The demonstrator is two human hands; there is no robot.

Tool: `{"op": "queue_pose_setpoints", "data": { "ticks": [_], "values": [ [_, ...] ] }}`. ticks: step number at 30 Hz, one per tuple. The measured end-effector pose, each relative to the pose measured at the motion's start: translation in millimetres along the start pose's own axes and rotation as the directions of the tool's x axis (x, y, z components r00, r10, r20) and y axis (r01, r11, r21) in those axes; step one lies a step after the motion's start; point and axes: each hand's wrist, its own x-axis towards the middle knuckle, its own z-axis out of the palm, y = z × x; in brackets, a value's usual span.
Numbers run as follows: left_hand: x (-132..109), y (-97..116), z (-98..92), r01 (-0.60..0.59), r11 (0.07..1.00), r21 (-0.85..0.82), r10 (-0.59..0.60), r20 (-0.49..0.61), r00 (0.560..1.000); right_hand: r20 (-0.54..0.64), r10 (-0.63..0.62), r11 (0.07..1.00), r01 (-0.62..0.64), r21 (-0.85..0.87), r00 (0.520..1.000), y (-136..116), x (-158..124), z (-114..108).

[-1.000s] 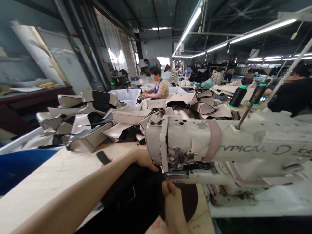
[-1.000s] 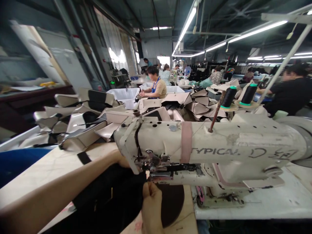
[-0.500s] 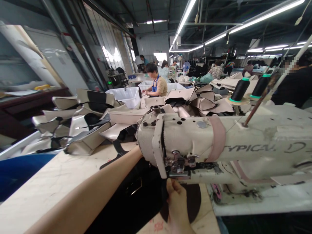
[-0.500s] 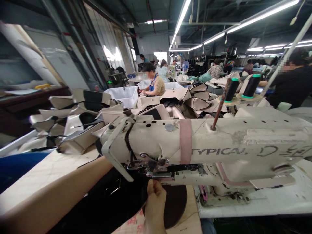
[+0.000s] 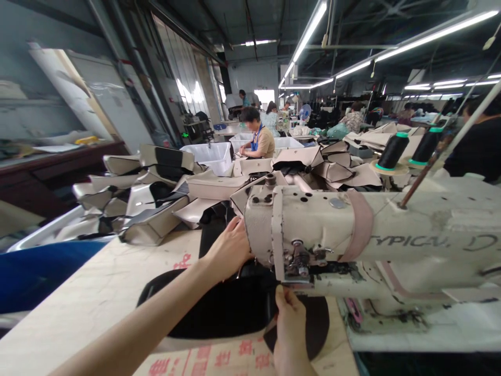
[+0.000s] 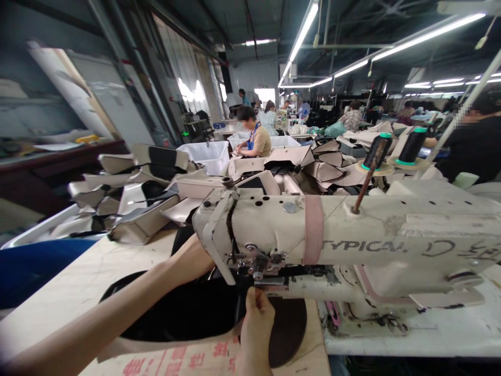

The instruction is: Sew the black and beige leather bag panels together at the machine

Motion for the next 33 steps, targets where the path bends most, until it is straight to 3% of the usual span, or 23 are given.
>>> {"op": "queue_pose_setpoints", "data": {
  "ticks": [3,6,9,14,17,23,33],
  "values": [
    [-54,22,11.0,0.125,0.991,0.041,-0.127,0.043,0.991,0.003,-0.005,1.000,0.005,-0.002,1.000,-4,-1,0],
    [-87,48,40.1,0.288,0.957,-0.033,-0.275,0.206,0.939,-0.011,-0.005,1.000,0.005,0.006,1.000,-9,-4,1],
    [-76,63,59.6,0.436,0.899,-0.032,-0.421,0.208,0.883,0.007,-0.001,1.000,0.001,0.009,1.000,-12,-6,3],
    [-45,64,63.4,0.485,0.870,-0.094,-0.448,0.264,0.854,0.049,-0.009,1.000,0.010,-0.021,0.999,-7,-1,0],
    [-47,59,71.8,0.501,0.851,-0.157,-0.460,0.238,0.855,0.039,-0.023,0.998,0.024,-0.050,0.999,-2,3,-4],
    [-50,55,92.9,0.597,0.775,-0.208,-0.566,0.191,0.802,0.031,0.005,0.999,-0.003,-0.050,1.000,2,4,-6],
    [-51,54,97.7,0.591,0.780,-0.208,-0.574,0.141,0.807,0.002,0.039,0.999,-0.039,-0.020,0.999,-10,1,-6]
  ]
}}
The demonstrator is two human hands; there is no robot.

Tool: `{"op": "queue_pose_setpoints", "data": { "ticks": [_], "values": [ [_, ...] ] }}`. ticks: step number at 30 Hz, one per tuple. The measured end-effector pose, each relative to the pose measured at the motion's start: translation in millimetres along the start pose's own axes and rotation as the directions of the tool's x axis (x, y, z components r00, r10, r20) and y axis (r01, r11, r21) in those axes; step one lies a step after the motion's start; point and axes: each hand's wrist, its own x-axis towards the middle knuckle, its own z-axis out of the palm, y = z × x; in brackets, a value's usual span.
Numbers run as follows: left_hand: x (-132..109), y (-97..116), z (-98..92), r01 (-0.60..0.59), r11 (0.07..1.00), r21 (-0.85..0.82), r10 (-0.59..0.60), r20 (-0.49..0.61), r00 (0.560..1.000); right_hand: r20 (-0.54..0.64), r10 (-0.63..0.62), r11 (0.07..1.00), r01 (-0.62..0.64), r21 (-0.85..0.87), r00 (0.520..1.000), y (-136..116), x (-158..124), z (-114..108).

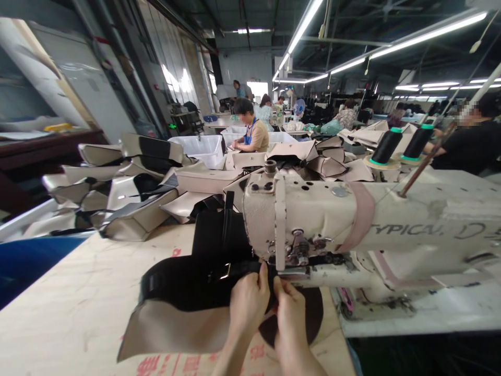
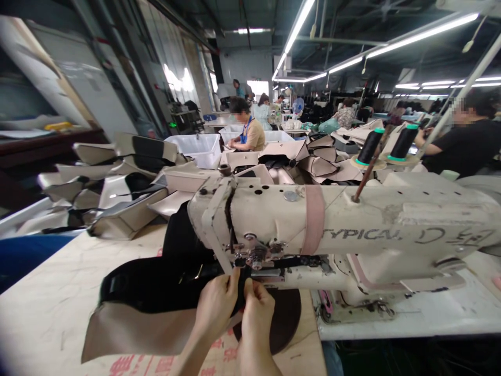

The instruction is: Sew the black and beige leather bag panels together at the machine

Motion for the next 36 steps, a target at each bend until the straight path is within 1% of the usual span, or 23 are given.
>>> {"op": "queue_pose_setpoints", "data": {
  "ticks": [5,9,15,21,26,29,32,36],
  "values": [
    [-2,2,-3.6,-0.027,0.999,0.022,0.027,0.006,1.000,0.048,0.010,1.000,-0.008,-0.026,0.999,-13,-4,-2],
    [-2,2,-2.4,-0.030,0.999,0.028,0.030,0.015,0.999,0.056,0.015,1.000,-0.014,-0.028,0.998,-18,-5,-3],
    [-3,1,-1.8,0.015,0.999,0.051,-0.017,0.038,0.999,0.044,0.027,1.000,-0.027,-0.008,0.999,-18,-6,-4],
    [-2,-2,0.2,-0.019,0.999,0.049,0.018,0.014,1.000,0.019,0.052,0.999,-0.052,0.004,0.998,-16,-8,-5],
    [-2,-4,1.7,-0.038,0.998,0.051,0.038,0.011,0.999,0.028,0.055,0.998,-0.055,-0.004,0.998,-14,-7,-5],
    [-2,-2,-0.6,-0.036,0.998,0.049,0.035,0.007,0.999,0.028,0.042,0.999,-0.041,-0.016,0.999,-13,-5,-5],
    [-1,3,-5.4,-0.006,0.998,0.056,0.004,0.029,1.000,0.028,0.009,0.999,-0.007,-0.044,1.000,-13,-2,-3],
    [1,6,-10.1,0.016,0.997,0.074,-0.019,0.040,0.999,0.087,-0.050,0.987,0.062,-0.146,0.995,-15,1,-1]
  ]
}}
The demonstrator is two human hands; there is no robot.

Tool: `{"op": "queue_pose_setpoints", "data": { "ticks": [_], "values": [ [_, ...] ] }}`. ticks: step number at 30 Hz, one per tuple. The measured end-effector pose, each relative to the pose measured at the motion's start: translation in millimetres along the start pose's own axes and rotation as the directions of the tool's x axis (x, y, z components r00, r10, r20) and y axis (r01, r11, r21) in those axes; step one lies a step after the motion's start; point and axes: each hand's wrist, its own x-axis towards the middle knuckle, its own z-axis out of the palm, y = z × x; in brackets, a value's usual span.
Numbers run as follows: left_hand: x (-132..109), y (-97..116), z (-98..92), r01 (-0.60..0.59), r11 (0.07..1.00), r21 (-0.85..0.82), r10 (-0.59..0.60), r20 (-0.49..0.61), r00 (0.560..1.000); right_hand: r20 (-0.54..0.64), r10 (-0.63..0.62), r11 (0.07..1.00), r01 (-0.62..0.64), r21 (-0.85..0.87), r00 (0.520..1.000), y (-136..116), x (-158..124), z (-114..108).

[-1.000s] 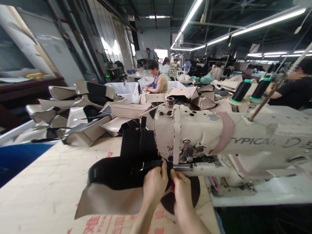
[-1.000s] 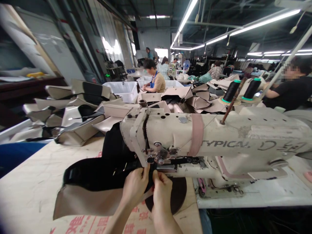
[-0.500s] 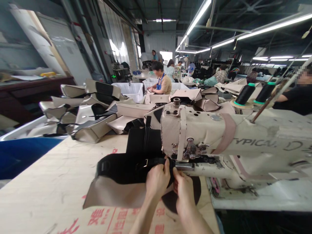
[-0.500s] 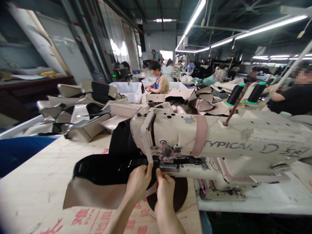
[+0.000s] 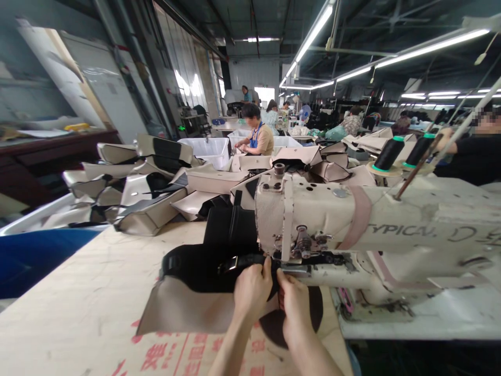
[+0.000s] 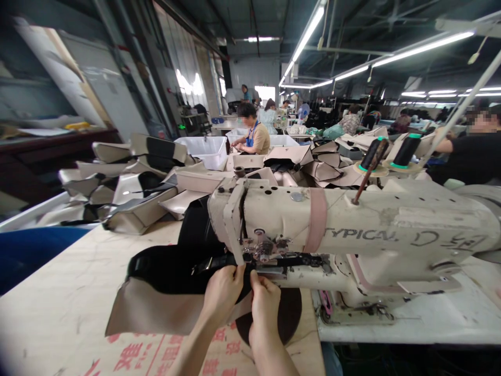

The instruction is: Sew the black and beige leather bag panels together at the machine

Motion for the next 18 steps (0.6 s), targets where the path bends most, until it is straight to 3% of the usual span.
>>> {"op": "queue_pose_setpoints", "data": {
  "ticks": [2,4,5,6,7,8,9,10,11,14,16,18],
  "values": [
    [1,-1,0.3,-0.007,1.000,0.007,0.007,-0.011,1.000,0.046,-0.030,0.997,0.033,-0.072,0.998,-6,-1,-9],
    [3,-3,2.2,-0.022,1.000,0.017,0.022,-0.023,0.999,0.072,-0.116,0.972,0.128,-0.197,0.991,-19,-4,-35],
    [4,-4,3.3,-0.028,0.999,0.022,0.029,-0.029,0.999,0.065,-0.202,0.937,0.212,-0.278,0.977,-29,-7,-55],
    [4,-5,4.4,-0.034,0.999,0.025,0.035,-0.031,0.999,0.065,-0.370,0.822,0.359,-0.443,0.927,-41,-10,-81],
    [5,-6,5.2,-0.038,0.999,0.026,0.039,-0.031,0.999,0.046,-0.587,0.625,0.488,-0.609,0.808,-55,-13,-110],
    [6,-7,5.8,-0.040,0.999,0.025,0.041,-0.030,0.999,0.069,-0.775,0.389,0.560,-0.731,0.628,-71,-16,-143],
    [6,-8,6.2,-0.041,0.999,0.023,0.042,-0.026,0.999,0.107,-0.890,0.172,0.544,-0.821,0.443,-87,-17,-177],
    [6,-8,6.3,-0.041,0.999,0.020,0.042,-0.023,0.999,0.135,-0.943,0.015,0.444,-0.896,0.304,-102,-18,-210],
    [6,-8,6.3,-0.040,0.999,0.019,0.040,-0.021,0.999,0.180,-0.959,-0.101,0.326,-0.940,0.220,-115,-18,-240],
    [7,-7,6.5,-0.032,0.999,0.022,0.032,-0.023,0.999,0.426,-0.861,-0.369,0.234,-0.899,0.279,-132,-14,-301],
    [7,-7,7.5,-0.034,0.999,0.029,0.035,-0.028,0.999,0.474,-0.840,-0.425,0.224,-0.877,0.263,-122,-10,-315],
    [7,-7,9.1,-0.040,0.999,0.037,0.041,-0.036,0.999,0.453,-0.861,-0.415,0.197,-0.888,0.231,-101,-8,-318]
  ]
}}
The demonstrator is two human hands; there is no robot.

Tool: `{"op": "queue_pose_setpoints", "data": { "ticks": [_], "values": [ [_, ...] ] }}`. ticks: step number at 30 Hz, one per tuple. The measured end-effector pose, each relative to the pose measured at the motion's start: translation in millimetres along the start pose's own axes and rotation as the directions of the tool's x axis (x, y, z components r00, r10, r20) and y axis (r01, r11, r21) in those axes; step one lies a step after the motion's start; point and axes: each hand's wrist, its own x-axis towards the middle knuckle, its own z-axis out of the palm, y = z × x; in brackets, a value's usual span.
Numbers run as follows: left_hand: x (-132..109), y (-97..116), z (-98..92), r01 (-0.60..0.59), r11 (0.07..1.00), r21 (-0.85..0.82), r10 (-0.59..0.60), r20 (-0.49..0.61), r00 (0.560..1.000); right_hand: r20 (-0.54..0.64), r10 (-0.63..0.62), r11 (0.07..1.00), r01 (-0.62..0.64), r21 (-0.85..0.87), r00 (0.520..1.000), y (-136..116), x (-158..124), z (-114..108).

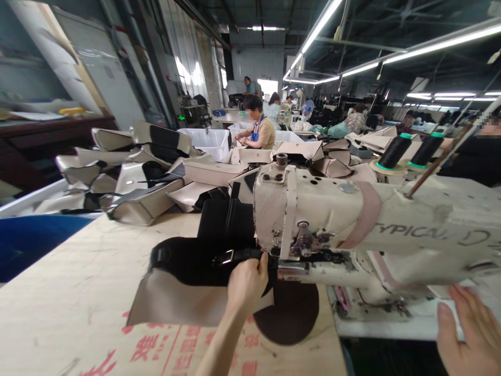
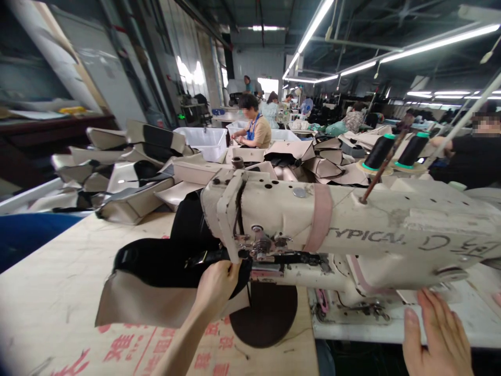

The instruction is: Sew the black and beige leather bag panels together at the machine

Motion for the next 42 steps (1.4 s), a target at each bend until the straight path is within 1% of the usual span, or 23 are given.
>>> {"op": "queue_pose_setpoints", "data": {
  "ticks": [3,5,7,9,11,13,14,16,17,19,20,21,23,24,25,27,30,32,33,36,38,40,42],
  "values": [
    [0,-1,2.2,-0.005,1.000,0.012,0.005,-0.014,1.000,0.029,0.009,1.000,-0.009,-0.001,1.000,-13,-23,9],
    [-1,-2,2.6,-0.015,1.000,0.013,0.015,-0.020,1.000,0.036,0.009,1.000,-0.009,0.007,0.999,-14,-26,11],
    [-2,-2,1.9,-0.025,1.000,0.015,0.026,-0.023,0.999,0.004,0.012,1.000,-0.013,0.013,1.000,-9,-17,7],
    [-2,-1,0.7,-0.030,0.999,0.023,0.030,-0.021,0.999,-0.022,0.010,1.000,-0.009,0.018,1.000,-4,3,-1],
    [-2,0,-0.4,-0.022,0.999,0.032,0.022,-0.019,1.000,-0.036,0.039,0.999,-0.038,0.017,0.999,-7,24,-13],
    [-2,0,-0.8,-0.016,0.999,0.035,0.016,-0.018,1.000,-0.069,0.125,0.992,-0.123,0.029,0.990,-25,37,-25],
    [-1,0,-0.8,-0.014,0.999,0.035,0.015,-0.018,1.000,-0.103,0.185,0.982,-0.180,0.053,0.977,-39,40,-30],
    [-1,0,-0.2,-0.016,0.999,0.035,0.016,-0.021,1.000,-0.126,0.247,0.960,-0.224,0.167,0.961,-79,38,-33],
    [0,-1,0.2,-0.015,0.999,0.034,0.016,-0.022,1.000,-0.109,0.292,0.934,-0.259,0.244,0.950,-102,36,-31],
    [1,-1,0.8,-0.007,0.999,0.035,0.008,-0.020,1.000,0.090,0.194,0.867,-0.214,0.451,0.977,-153,32,-21],
    [1,0,1.0,-0.004,0.999,0.036,0.004,-0.019,1.000,0.251,0.136,0.803,-0.255,0.539,0.958,-178,33,-13],
    [2,0,1.2,-0.002,0.999,0.035,0.003,-0.017,1.000,0.397,0.089,0.740,-0.327,0.588,0.914,-202,36,-5],
    [2,0,1.1,-0.005,1.000,0.030,0.006,-0.016,1.000,0.553,0.046,0.644,-0.448,0.620,0.832,-242,48,11],
    [2,0,1.0,-0.011,1.000,0.024,0.012,-0.017,1.000,0.602,0.028,0.636,-0.479,0.606,0.798,-258,56,17],
    [2,0,0.8,-0.017,1.000,0.017,0.018,-0.015,1.000,0.629,0.018,0.652,-0.486,0.581,0.777,-272,64,23],
    [2,-2,0.4,-0.026,1.000,0.003,0.026,-0.009,1.000,0.665,0.011,0.738,-0.455,0.498,0.747,-289,77,31],
    [2,-3,0.0,-0.039,0.999,-0.006,0.039,0.012,0.999,0.715,0.016,0.852,-0.383,0.356,0.699,-301,84,36],
    [2,-4,-0.4,-0.040,0.999,0.003,0.040,0.025,0.999,0.731,0.031,0.846,-0.408,0.344,0.681,-304,82,39],
    [2,-3,-0.7,-0.042,0.999,0.009,0.042,0.030,0.999,0.730,0.053,0.805,-0.461,0.373,0.682,-304,81,40],
    [2,-1,-2.0,-0.064,0.998,0.028,0.063,0.027,0.998,0.723,0.132,0.613,-0.630,0.478,0.678,-305,76,44],
    [1,0,-2.8,-0.075,0.997,0.035,0.075,0.018,0.997,0.730,0.173,0.519,-0.691,0.503,0.661,-308,73,48],
    [0,0,-3.2,-0.069,0.996,0.047,0.069,0.008,0.998,0.741,0.216,0.431,-0.743,0.512,0.636,-313,70,52],
    [0,0,-2.8,-0.067,0.996,0.067,0.067,-0.003,0.998,0.762,0.272,0.301,-0.804,0.513,0.588,-321,66,58]
  ]
}}
